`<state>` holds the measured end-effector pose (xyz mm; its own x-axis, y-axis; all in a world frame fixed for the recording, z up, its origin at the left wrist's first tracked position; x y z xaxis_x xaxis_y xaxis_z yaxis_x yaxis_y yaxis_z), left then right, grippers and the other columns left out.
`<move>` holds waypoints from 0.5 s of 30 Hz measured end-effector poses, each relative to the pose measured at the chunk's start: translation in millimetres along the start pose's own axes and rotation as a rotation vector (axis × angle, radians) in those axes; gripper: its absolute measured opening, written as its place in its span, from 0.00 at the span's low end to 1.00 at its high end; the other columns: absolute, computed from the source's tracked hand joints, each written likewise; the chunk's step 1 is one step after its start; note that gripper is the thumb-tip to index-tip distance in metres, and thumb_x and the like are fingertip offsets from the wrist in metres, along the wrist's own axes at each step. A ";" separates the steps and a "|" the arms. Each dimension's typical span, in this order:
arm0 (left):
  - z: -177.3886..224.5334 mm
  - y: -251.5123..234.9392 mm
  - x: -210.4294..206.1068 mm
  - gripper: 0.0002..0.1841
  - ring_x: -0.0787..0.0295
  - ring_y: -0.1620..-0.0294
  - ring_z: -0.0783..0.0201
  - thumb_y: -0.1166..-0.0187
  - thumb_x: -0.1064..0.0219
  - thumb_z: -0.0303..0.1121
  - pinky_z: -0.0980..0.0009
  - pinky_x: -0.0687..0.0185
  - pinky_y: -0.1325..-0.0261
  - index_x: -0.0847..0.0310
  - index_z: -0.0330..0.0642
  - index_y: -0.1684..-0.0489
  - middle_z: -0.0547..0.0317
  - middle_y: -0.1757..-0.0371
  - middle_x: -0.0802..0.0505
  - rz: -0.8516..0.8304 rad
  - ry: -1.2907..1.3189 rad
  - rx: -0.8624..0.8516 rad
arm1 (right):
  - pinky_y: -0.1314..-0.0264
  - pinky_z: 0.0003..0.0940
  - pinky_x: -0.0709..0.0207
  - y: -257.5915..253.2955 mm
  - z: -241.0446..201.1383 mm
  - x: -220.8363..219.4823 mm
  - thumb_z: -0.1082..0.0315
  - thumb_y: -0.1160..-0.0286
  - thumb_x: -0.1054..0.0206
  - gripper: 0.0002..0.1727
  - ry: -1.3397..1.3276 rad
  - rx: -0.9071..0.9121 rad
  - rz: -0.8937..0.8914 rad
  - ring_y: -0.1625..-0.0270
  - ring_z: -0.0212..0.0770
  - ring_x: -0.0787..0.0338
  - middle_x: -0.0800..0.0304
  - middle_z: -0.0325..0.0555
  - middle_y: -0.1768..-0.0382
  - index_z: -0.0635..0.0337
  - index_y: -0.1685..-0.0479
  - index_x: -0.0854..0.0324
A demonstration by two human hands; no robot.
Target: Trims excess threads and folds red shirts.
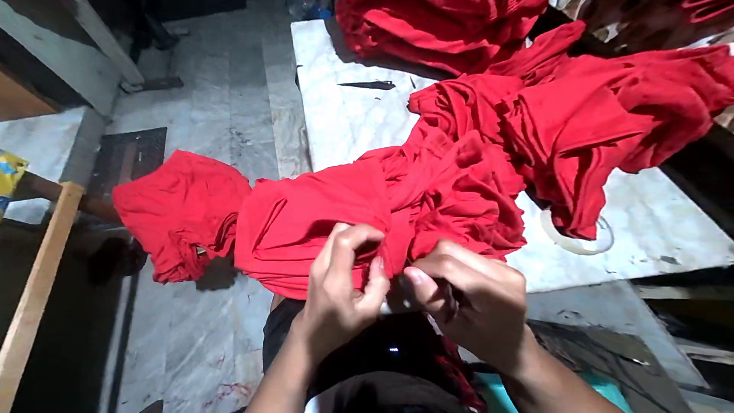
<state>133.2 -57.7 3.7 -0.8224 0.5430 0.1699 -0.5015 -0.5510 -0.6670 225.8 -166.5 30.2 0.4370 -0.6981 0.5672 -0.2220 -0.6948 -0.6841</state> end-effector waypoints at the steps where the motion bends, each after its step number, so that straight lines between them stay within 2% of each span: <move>1: 2.2 1.2 -0.9 0.11 0.09 0.59 0.69 0.33 0.31 0.22 0.75 0.13 0.48 0.19 0.19 0.59 0.43 0.64 0.09 0.051 -0.057 -0.025 | 0.66 0.18 0.30 1.6 -1.9 -1.8 0.68 0.16 0.39 0.15 0.000 0.012 0.005 0.72 0.34 0.20 0.19 0.53 0.78 0.68 0.70 0.18; 2: 2.5 2.6 -0.7 0.09 0.07 0.63 0.69 0.34 0.28 0.21 0.77 0.12 0.51 0.14 0.19 0.65 0.41 0.68 0.07 0.108 -0.098 -0.049 | 0.67 0.17 0.31 3.9 -4.4 -5.6 0.66 0.14 0.40 0.15 0.020 0.039 0.006 0.73 0.32 0.22 0.22 0.49 0.78 0.64 0.70 0.19; 4: -1.3 5.8 3.2 0.06 0.10 0.69 0.76 0.34 0.27 0.21 0.83 0.14 0.57 0.11 0.23 0.74 0.50 0.74 0.07 0.230 -0.075 -0.021 | 0.73 0.20 0.34 6.5 -11.9 -15.0 0.64 0.13 0.42 0.14 0.104 0.089 -0.020 0.76 0.34 0.25 0.26 0.44 0.79 0.58 0.70 0.22; 6: -9.5 9.3 5.1 0.05 0.12 0.68 0.83 0.27 0.33 0.22 0.84 0.13 0.58 0.17 0.28 0.71 0.63 0.72 0.09 0.241 0.074 0.067 | 0.77 0.27 0.33 5.7 -15.1 -20.3 0.64 0.16 0.41 0.15 0.160 0.062 -0.070 0.79 0.38 0.22 0.21 0.46 0.80 0.58 0.71 0.17; 7: -14.1 12.5 3.4 0.05 0.15 0.65 0.86 0.21 0.36 0.26 0.85 0.14 0.56 0.19 0.36 0.68 0.69 0.69 0.13 0.203 0.163 0.117 | 0.75 0.28 0.30 5.9 -13.6 -19.8 0.63 0.16 0.39 0.14 0.134 0.016 -0.101 0.77 0.40 0.18 0.16 0.50 0.78 0.60 0.68 0.15; 8: -18.0 15.5 2.0 0.05 0.17 0.62 0.87 0.18 0.38 0.29 0.86 0.16 0.56 0.20 0.43 0.66 0.74 0.66 0.14 0.171 0.257 0.157 | 0.72 0.25 0.28 8.4 -8.1 -18.2 0.59 0.16 0.36 0.15 0.074 -0.038 -0.109 0.74 0.38 0.18 0.16 0.51 0.75 0.62 0.64 0.16; 10: -26.6 21.2 1.2 0.07 0.16 0.56 0.85 0.14 0.39 0.35 0.83 0.15 0.51 0.17 0.55 0.61 0.80 0.60 0.14 0.143 0.476 0.236 | 0.65 0.12 0.28 17.8 9.4 -15.5 0.50 0.19 0.32 0.20 -0.060 -0.134 -0.098 0.66 0.23 0.20 0.19 0.44 0.65 0.59 0.51 0.26; 11: -30.8 23.6 1.5 0.07 0.14 0.55 0.83 0.13 0.39 0.37 0.80 0.13 0.48 0.15 0.59 0.60 0.80 0.58 0.13 0.143 0.580 0.273 | 0.60 0.10 0.27 21.4 16.9 -13.6 0.50 0.20 0.31 0.22 -0.103 -0.168 -0.079 0.61 0.20 0.20 0.19 0.42 0.60 0.59 0.47 0.28; 13: -36.1 26.7 0.9 0.07 0.13 0.51 0.80 0.16 0.36 0.39 0.76 0.14 0.43 0.11 0.61 0.59 0.80 0.56 0.10 0.138 0.750 0.315 | 0.53 0.10 0.27 25.6 26.7 -12.2 0.54 0.16 0.36 0.21 -0.126 -0.197 -0.056 0.55 0.19 0.20 0.19 0.43 0.55 0.62 0.41 0.33; 15: -34.4 26.5 -0.8 0.05 0.14 0.47 0.80 0.22 0.31 0.39 0.77 0.16 0.40 0.12 0.63 0.55 0.81 0.53 0.11 0.102 0.796 0.301 | 0.51 0.09 0.26 27.1 31.9 -11.3 0.59 0.15 0.38 0.19 -0.132 -0.231 -0.021 0.56 0.17 0.20 0.19 0.42 0.54 0.64 0.38 0.35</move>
<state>129.9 -51.0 -39.0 -0.4904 0.7024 -0.5159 -0.5778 -0.7052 -0.4110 242.7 -171.9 -9.3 0.5503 -0.6649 0.5051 -0.3983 -0.7407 -0.5411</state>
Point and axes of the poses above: each hand's wrist, its own y-axis away from the middle knuckle, its own x-axis out of the back of the hand, z = x × y, the point moved 8 cm from there along -y, towards the middle knuckle
